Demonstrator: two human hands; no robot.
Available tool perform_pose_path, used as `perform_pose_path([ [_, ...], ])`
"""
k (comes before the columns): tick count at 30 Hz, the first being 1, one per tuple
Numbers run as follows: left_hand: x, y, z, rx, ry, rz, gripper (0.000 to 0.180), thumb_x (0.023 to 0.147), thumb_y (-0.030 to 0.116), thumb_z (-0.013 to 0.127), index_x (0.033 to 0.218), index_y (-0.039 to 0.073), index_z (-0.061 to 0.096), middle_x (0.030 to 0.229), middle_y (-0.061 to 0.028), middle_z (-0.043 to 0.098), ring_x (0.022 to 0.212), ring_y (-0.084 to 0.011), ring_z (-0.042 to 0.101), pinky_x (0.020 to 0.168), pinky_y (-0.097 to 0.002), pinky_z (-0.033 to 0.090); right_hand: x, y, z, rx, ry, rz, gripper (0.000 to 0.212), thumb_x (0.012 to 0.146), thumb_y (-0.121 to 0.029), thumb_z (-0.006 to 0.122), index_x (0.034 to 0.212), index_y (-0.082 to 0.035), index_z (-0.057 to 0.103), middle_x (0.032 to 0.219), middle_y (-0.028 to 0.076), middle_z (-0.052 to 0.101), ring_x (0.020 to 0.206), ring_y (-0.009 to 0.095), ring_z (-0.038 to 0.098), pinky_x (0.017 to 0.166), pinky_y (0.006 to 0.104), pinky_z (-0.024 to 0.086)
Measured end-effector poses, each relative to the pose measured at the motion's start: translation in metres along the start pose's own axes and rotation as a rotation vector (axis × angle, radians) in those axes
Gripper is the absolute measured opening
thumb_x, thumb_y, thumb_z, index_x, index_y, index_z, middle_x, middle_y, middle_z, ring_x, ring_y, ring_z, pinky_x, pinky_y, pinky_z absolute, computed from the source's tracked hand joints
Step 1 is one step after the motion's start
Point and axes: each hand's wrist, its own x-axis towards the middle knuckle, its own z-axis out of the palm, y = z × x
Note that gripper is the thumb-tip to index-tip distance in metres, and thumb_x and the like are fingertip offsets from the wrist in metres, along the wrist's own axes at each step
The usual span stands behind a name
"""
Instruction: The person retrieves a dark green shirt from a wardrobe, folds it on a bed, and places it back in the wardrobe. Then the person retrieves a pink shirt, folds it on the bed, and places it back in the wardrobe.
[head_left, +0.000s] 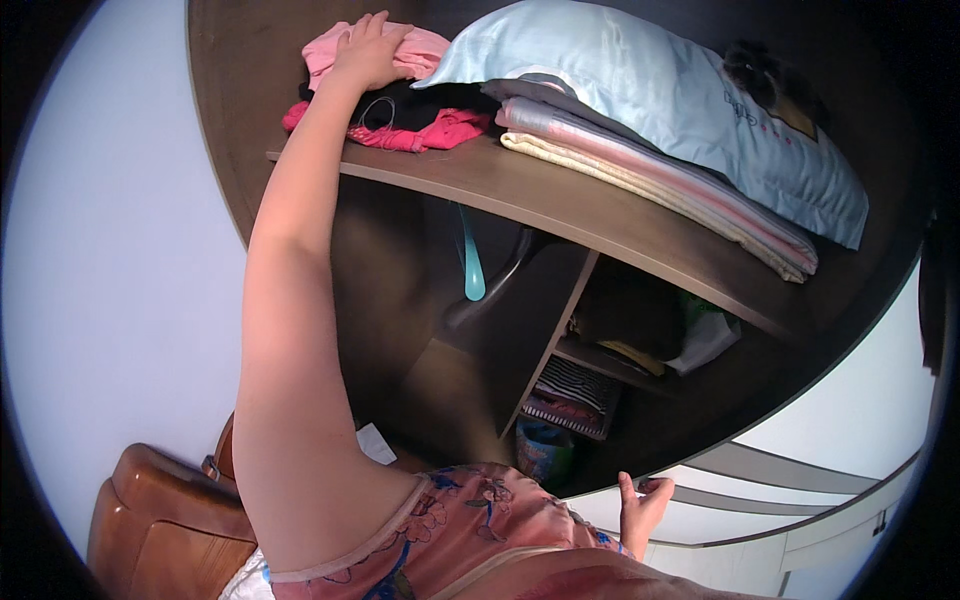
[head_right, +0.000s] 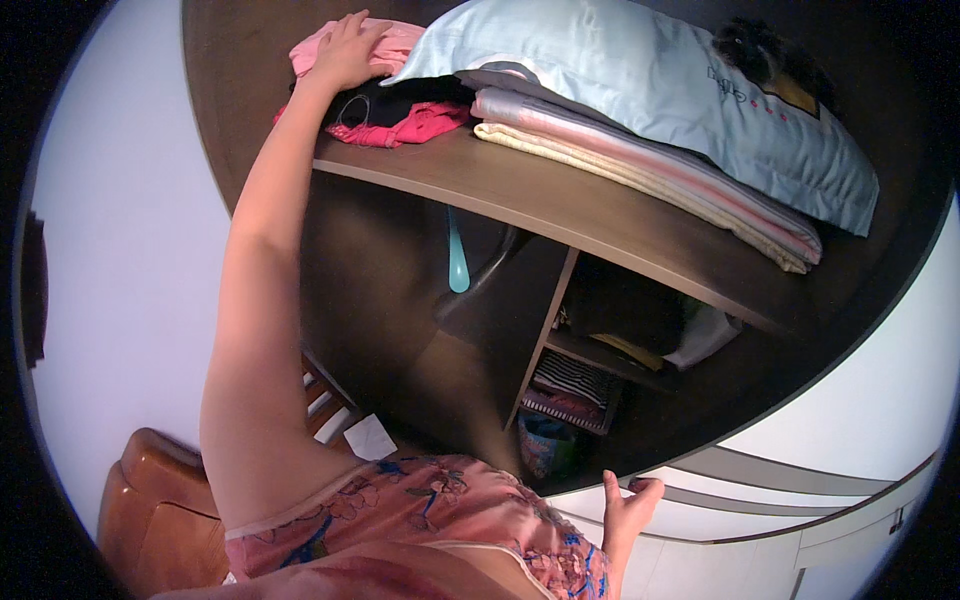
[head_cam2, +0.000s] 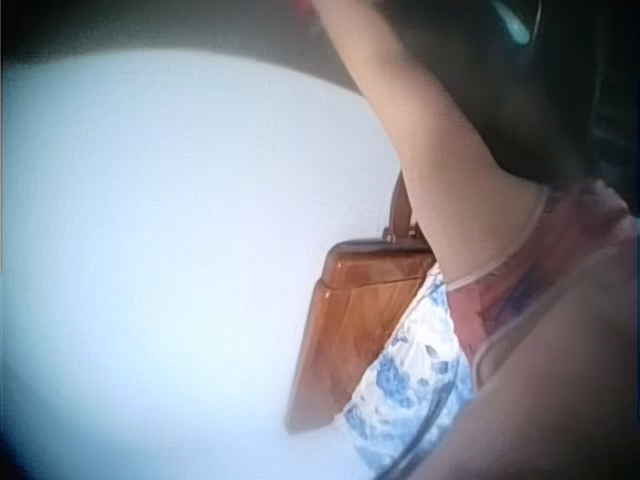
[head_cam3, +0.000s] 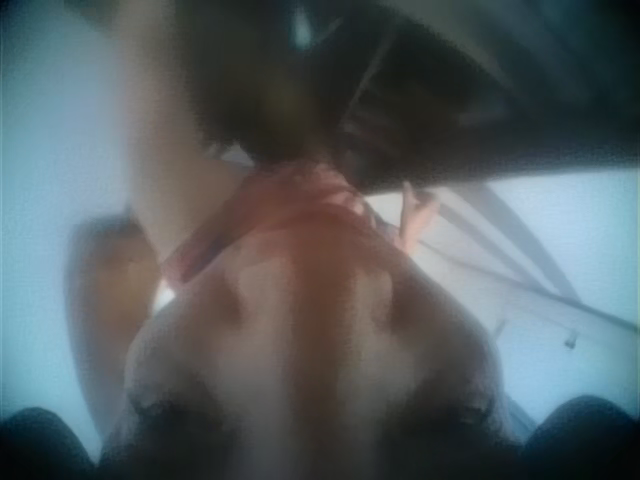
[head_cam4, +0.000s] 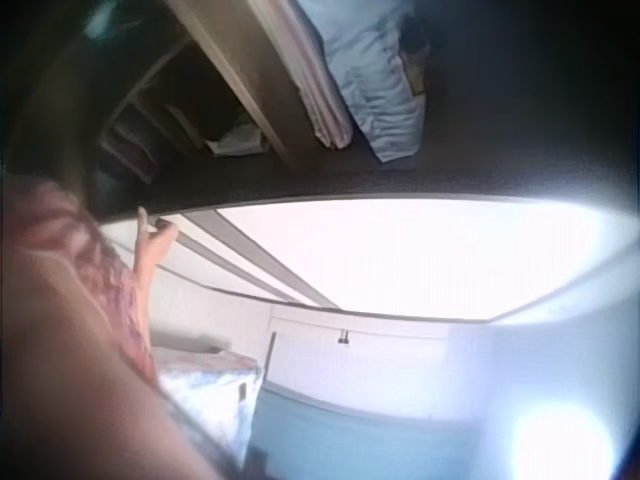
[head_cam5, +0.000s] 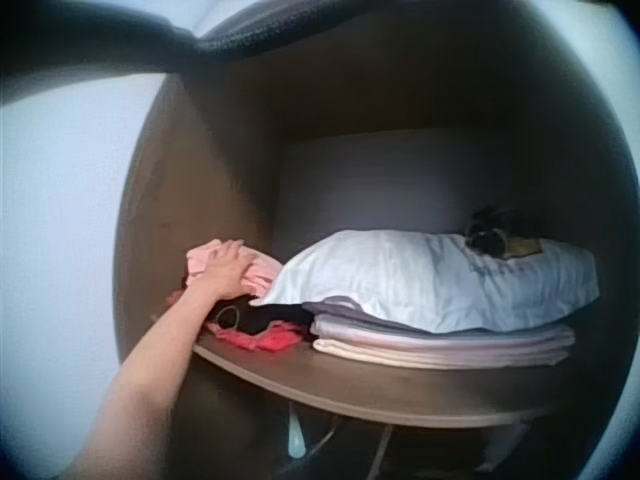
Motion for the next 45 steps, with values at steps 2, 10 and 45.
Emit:
perform_pose_path([
  [2, 0.017, 0.006, 0.010, 0.039, -0.133, -0.007, 0.084, 0.076, 0.045, 0.082, 0.151, 0.036, 0.044, 0.164, -0.0107, 0.029, 0.153, -0.0338, 0.022, 0.112, -0.0688, 0.032, 0.000, 0.000, 0.002, -0.090, 0.045, -0.001, 0.055, 0.075, -0.031, 0.090, 0.095, -0.004, 0.046, 0.089, 0.011, 0.049, 0.079, 0.032, 0.050, 0.072, 0.0428, 0.047],
  [10, 0.080, -0.019, 0.064, -0.087, -0.531, -0.167, 0.068, 0.084, 0.042, 0.078, 0.146, 0.036, 0.051, 0.156, -0.0092, 0.044, 0.138, -0.0363, 0.048, 0.104, -0.0751, 0.035, -0.001, 0.012, 0.012, -0.278, 0.184, 0.066, 0.051, 0.075, -0.028, 0.087, 0.095, -0.006, 0.046, 0.091, 0.010, 0.049, 0.081, 0.034, 0.053, 0.071, 0.0449, 0.047],
  [45, -0.156, -0.037, -0.176, -2.060, 0.460, -0.443, 0.036, 0.105, 0.019, 0.055, 0.136, 0.000, 0.053, 0.131, -0.0099, 0.060, 0.116, -0.0186, 0.058, 0.100, -0.0351, 0.050, -0.008, -0.009, -0.022, 0.314, -0.410, -0.246, 0.016, 0.091, -0.011, 0.073, 0.096, 0.003, 0.068, 0.087, 0.014, 0.066, 0.074, 0.022, 0.064, 0.067, 0.0318, 0.052],
])
